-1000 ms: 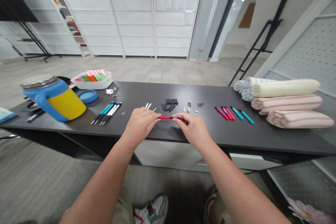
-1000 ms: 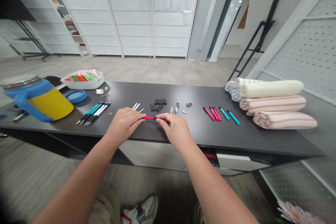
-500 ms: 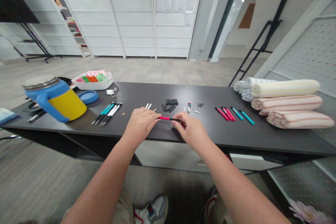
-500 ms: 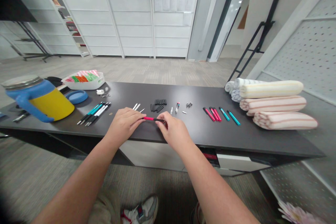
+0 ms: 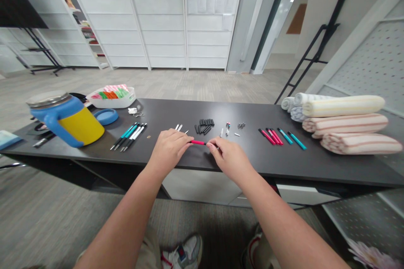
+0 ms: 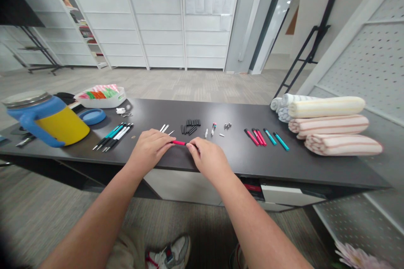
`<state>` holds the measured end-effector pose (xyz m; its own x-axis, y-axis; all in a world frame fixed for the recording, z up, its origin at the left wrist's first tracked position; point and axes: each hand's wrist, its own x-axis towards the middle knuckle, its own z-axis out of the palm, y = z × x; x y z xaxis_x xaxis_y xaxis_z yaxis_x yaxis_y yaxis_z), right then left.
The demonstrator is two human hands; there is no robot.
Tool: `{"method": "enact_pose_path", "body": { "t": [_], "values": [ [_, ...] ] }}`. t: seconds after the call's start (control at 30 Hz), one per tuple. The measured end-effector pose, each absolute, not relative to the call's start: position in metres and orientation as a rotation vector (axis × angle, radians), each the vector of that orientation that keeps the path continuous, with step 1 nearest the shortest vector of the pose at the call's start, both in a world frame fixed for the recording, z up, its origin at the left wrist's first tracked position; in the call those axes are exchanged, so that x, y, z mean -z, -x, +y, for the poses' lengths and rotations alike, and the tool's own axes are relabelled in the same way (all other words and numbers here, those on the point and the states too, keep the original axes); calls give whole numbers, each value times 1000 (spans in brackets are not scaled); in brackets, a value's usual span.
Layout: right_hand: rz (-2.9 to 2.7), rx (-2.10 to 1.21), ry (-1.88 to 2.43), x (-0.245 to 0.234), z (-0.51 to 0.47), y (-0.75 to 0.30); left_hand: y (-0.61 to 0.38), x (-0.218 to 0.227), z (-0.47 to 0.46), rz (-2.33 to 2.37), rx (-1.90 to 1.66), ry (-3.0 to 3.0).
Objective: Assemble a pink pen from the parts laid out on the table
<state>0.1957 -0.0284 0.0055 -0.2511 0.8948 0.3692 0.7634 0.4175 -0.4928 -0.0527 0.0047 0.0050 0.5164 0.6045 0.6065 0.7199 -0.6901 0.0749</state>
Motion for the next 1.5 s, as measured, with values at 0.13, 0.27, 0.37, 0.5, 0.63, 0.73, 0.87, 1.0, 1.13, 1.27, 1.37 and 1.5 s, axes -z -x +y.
{"method": "enact_pose_path", "body": {
  "t": [0.13,0.27,0.37,0.5,0.63,0.73,0.87,1.0,1.13,1.27,1.37,1.5],
  "values": [
    [-2076,-269,1403,-6,-29,-195,53,-4,6,-1145,915,2566],
    [-2155,-207,1441,-8,-30,-193,53,-5,6,-1135,924,2564],
    [-2129,-220,1463,-10,-30,-192,53,-6,5,-1132,923,2562],
    [-2141,-203,1395,-9,-30,-194,53,-5,5,-1146,919,2571],
    [-2173,-178,1360,-5,-29,-196,52,-7,3,-1182,914,2581],
    [-2168,-166,1348,-3,-29,-195,50,-9,1,-1163,916,2600],
    [-2170,-161,1318,-4,-29,-194,48,-10,0,-1071,879,2641],
    [-2186,-162,1318,-5,-30,-193,47,-10,-1,-1068,908,2661],
    [-2173,-151,1329,-6,-30,-192,46,-11,-3,-1108,921,2637],
    [-2149,-125,1320,-7,-29,-188,45,-10,-3,-1060,893,2625],
    [-2146,-128,1313,-9,-29,-184,46,-10,-2,-1046,902,2632],
    [-2145,-158,1297,-11,-30,-176,47,-8,-3,-1073,976,2601]
  ]
}}
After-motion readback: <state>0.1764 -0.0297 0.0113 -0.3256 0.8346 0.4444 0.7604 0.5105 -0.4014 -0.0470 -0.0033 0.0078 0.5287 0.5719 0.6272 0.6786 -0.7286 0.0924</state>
